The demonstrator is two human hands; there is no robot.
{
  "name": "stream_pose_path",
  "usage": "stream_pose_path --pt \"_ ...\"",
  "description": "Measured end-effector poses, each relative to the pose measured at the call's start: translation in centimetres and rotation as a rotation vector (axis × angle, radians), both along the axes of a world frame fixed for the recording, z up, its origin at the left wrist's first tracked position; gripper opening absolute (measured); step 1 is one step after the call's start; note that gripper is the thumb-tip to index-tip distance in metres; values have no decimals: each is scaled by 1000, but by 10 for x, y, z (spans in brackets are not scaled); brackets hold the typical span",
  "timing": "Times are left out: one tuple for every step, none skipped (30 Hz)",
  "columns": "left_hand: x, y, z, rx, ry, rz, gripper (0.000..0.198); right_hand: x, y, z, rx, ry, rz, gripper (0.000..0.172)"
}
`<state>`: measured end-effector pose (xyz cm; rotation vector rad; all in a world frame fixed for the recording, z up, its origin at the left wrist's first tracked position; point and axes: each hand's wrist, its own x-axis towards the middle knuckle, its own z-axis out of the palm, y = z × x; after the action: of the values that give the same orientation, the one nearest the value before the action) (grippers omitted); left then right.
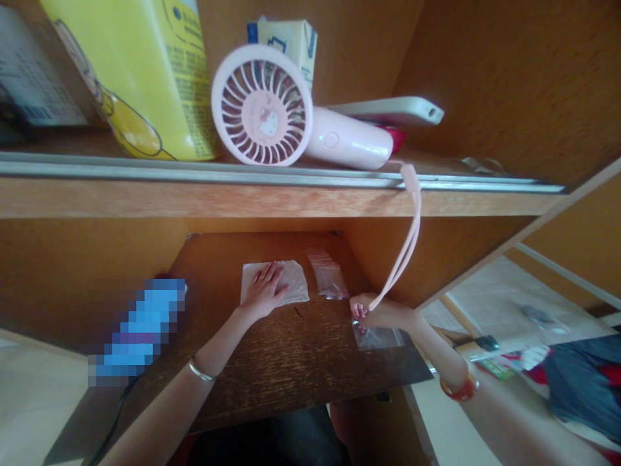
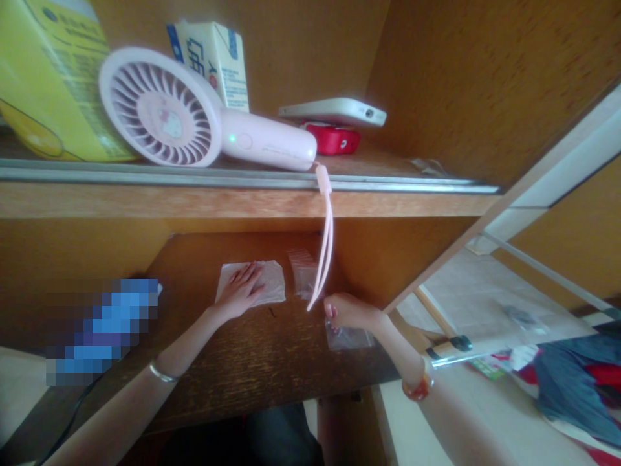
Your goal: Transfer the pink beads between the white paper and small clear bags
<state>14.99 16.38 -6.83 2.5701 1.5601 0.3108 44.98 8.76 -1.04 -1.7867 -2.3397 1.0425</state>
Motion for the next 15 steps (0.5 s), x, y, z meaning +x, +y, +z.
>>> stream_pose_path --pt "0 0 0 5 -4 -3 60 0 1 4 -19 66 7 9" --pt "0 0 -1 10 -9 -6 60 0 3 8 -26 140 11 8" --pt "0 0 -1 13 -15 -7 59 1 4 14 -23 213 13 9" --pt "0 0 -1 16 -22 -6 59 1 6 20 -14 273 12 12" --pt "-1 0 -1 17 -27 -7 59 1 8 26 -3 308 8 17" --pt "-1 0 -1 17 -30 -8 59 0 10 32 9 316 9 21" --pt "-1 0 0 16 -31 -10 59 0 12 38 27 299 18 23" --pt "-1 0 0 13 -32 -12 59 -1 15 42 52 264 30 23" --pt "-1 0 1 7 -30 -15 60 -2 18 45 80 220 42 21" --pt "-1 0 1 -1 -27 -15 59 -3 22 46 109 173 52 19" --pt "-1 -1 2 -8 -25 -12 59 -6 25 46 137 129 60 17" --pt "-1 -1 3 -14 -23 -10 59 -9 28 45 160 88 66 14" --pt "-1 -1 3 -17 -21 -7 59 -13 31 44 179 50 66 12" --pt "-1 -1 3 -18 -19 -4 60 -18 34 42 193 20 64 12" --pt "-1 -1 3 -19 -18 -3 60 -24 37 39 197 1 60 14"
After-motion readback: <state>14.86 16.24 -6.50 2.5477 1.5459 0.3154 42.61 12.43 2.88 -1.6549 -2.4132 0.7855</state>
